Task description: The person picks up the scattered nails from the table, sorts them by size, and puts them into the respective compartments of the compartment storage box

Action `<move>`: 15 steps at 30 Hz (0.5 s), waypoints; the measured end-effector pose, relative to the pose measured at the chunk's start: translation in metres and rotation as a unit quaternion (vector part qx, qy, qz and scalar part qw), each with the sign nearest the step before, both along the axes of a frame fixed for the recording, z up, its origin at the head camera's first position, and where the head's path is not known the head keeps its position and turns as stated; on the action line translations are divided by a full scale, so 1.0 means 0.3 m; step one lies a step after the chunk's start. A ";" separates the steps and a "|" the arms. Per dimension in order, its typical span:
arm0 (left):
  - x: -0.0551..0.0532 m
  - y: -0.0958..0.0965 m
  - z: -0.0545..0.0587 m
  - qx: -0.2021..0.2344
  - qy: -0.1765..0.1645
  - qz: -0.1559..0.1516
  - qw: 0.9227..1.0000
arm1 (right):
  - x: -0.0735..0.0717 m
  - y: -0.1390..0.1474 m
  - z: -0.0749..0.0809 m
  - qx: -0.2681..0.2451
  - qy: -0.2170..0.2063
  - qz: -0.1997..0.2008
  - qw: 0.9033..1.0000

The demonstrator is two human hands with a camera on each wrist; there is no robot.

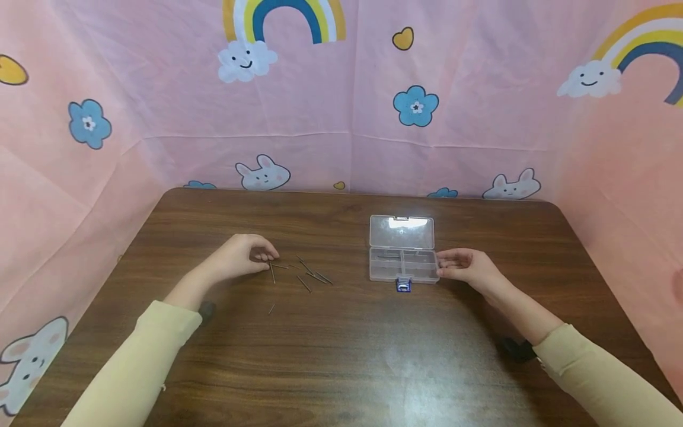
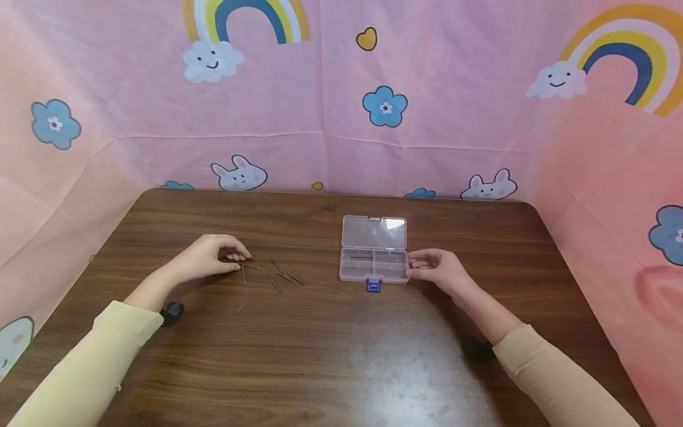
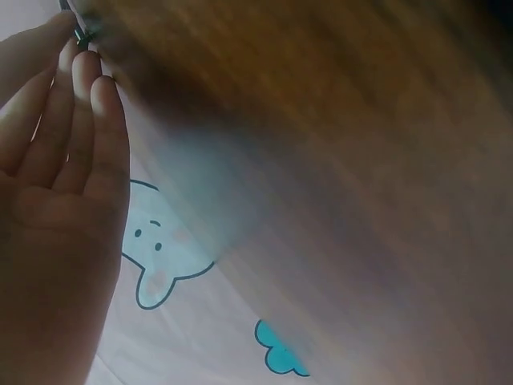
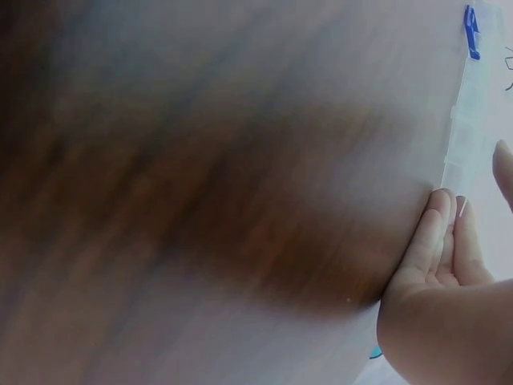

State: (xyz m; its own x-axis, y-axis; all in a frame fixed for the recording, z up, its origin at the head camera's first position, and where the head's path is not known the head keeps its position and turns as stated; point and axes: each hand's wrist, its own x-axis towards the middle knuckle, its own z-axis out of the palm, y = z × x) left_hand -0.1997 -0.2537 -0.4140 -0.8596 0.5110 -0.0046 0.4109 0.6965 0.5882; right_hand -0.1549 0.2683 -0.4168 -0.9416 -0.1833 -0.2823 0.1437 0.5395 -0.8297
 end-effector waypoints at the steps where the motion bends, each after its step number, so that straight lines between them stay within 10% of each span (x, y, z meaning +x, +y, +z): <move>1: 0.000 0.002 -0.002 0.000 -0.001 0.002 1.000 | 0.000 0.001 -0.001 -0.001 0.000 -0.001 1.000; 15: -0.002 0.007 -0.002 -0.016 0.003 -0.001 1.000 | 0.002 0.001 0.002 -0.017 -0.007 -0.006 1.000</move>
